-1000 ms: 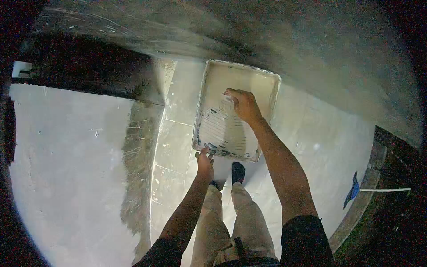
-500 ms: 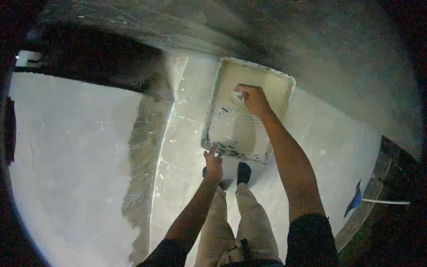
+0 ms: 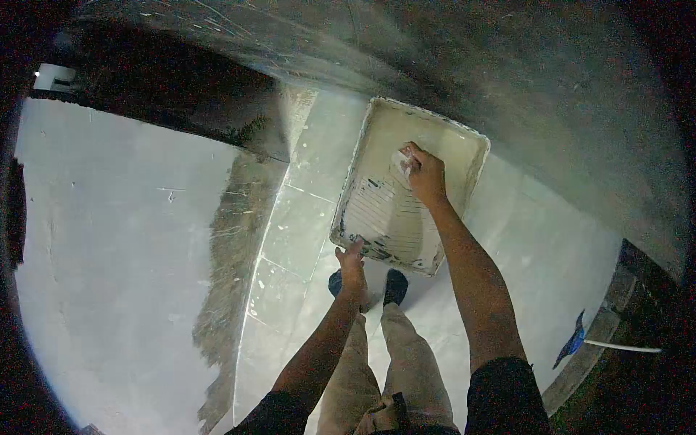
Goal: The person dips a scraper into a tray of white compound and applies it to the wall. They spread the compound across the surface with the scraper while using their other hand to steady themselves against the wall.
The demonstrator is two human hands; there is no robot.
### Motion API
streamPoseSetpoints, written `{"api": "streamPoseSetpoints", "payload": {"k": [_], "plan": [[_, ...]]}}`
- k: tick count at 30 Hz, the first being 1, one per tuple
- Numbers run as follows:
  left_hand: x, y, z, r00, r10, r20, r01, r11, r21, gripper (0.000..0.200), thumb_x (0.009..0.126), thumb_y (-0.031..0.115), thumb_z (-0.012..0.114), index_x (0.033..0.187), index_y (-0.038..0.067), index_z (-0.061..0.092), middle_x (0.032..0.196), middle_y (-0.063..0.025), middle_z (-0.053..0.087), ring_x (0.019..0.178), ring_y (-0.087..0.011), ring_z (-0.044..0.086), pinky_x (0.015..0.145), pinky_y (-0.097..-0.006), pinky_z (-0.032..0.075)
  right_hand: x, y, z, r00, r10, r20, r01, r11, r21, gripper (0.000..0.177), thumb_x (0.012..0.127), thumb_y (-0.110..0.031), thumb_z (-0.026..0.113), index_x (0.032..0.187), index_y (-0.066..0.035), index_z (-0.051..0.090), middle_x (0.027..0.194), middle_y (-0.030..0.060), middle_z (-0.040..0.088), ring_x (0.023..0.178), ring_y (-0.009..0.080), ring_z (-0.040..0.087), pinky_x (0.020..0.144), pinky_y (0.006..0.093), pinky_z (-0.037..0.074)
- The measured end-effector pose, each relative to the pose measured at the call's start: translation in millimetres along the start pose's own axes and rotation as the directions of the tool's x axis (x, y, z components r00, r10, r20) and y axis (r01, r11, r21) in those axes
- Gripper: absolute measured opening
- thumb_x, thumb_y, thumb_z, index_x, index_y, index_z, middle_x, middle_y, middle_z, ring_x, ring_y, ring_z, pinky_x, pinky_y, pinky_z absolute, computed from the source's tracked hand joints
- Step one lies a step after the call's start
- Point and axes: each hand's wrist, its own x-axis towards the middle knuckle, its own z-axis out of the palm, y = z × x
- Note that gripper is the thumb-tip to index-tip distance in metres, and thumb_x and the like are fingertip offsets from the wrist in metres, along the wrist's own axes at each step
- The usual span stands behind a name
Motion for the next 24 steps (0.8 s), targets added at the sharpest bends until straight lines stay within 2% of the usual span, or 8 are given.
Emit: {"api": "streamPoseSetpoints", "payload": {"k": [3,5,7,9,13,15,22,24], "plan": [[9,-9,-8,0.998,0.031,0.052,-0.031,1.0,-0.002,0.089,0.079,0.027,0.069,0.141,-0.008,0.015,0.134,-0.022,0.045,0.12,-0.0312,0.047,0.106,-0.0379,0.031,-2,-3,0,0.999,-0.016,-0.031,0.018,0.998,0.066,0.044,0.084,0.009,0.055,0.125,-0.007,0.06,0.104,0.0188,0.069,0.087,0.0249,0.069,0.079,0.0311,0.052],[15,-20,-13,0.995,0.056,0.087,-0.053,0.998,-0.035,0.087,0.081,0.025,0.068,0.141,-0.008,0.014,0.134,-0.0221,0.045,0.121,-0.0312,0.046,0.106,-0.0384,0.031,1,-9,-3,0.997,-0.056,0.06,0.065,0.986,-0.156,0.044,0.082,0.012,0.055,0.121,-0.007,0.062,0.098,0.0185,0.069,0.085,0.0247,0.069,0.077,0.0313,0.053],[32,-42,-21,0.99,0.081,0.117,-0.073,0.995,-0.069,0.086,0.082,0.023,0.067,0.142,-0.007,0.013,0.135,-0.0221,0.044,0.122,-0.0313,0.045,0.107,-0.0389,0.031,1,-10,1,0.995,-0.09,0.047,0.095,0.989,-0.116,0.044,0.082,0.012,0.055,0.12,-0.007,0.062,0.096,0.0182,0.068,0.084,0.0246,0.069,0.076,0.0313,0.053],[56,-76,-34,0.94,0.277,0.198,-0.308,0.939,0.15,0.087,0.083,0.018,0.065,0.143,-0.007,0.007,0.136,-0.0228,0.043,0.125,-0.0316,0.043,0.107,-0.0396,0.031,2,-9,6,0.992,-0.119,0.033,0.122,0.99,-0.077,0.045,0.081,0.013,0.054,0.12,-0.008,0.062,0.095,0.0179,0.068,0.083,0.0244,0.069,0.076,0.0314,0.053],[7,-21,-9,0.958,0.241,0.154,-0.236,0.97,-0.05,0.092,0.083,0.016,0.065,0.146,-0.006,0.001,0.138,-0.0238,0.041,0.128,-0.0318,0.041,0.109,-0.0398,0.028,8,-12,9,0.972,-0.235,0.022,0.233,0.971,0.051,0.038,0.08,0.009,0.054,0.113,-0.009,0.062,0.089,0.019,0.066,0.076,0.0304,0.067,0.072,0.0381,0.053],[-5,1,-4,0.99,0.071,0.122,-0.064,0.996,-0.06,0.097,0.082,0.017,0.066,0.147,-0.005,-0.002,0.142,-0.0247,0.038,0.131,-0.0329,0.038,0.11,-0.04,0.026,10,-15,8,0.967,-0.249,0.06,0.247,0.968,0.048,0.038,0.08,0.01,0.053,0.112,-0.009,0.062,0.09,0.0189,0.067,0.077,0.0296,0.067,0.072,0.038,0.053],[2,-11,-7,0.979,0.154,0.137,-0.152,0.988,-0.022,0.103,0.08,0.022,0.068,0.148,-0.004,-0.005,0.146,-0.0273,0.032,0.133,-0.0353,0.035,0.112,-0.0397,0.023,15,-12,4,0.97,-0.156,0.185,0.159,0.987,-0.004,0.039,0.085,0.011,0.053,0.119,-0.004,0.063,0.104,0.0165,0.069,0.083,0.0218,0.069,0.078,0.0289,0.053],[-7,8,0,0.999,-0.035,0.033,0.037,0.998,-0.055,0.103,0.08,0.025,0.067,0.148,-0.005,-0.004,0.145,-0.0278,0.034,0.134,-0.0344,0.034,0.112,-0.0385,0.022,15,-2,10,0.969,-0.141,0.202,0.154,0.987,-0.05,0.039,0.086,0.011,0.052,0.12,-0.003,0.062,0.104,0.0158,0.07,0.083,0.0211,0.069,0.078,0.0284,0.053]]}}
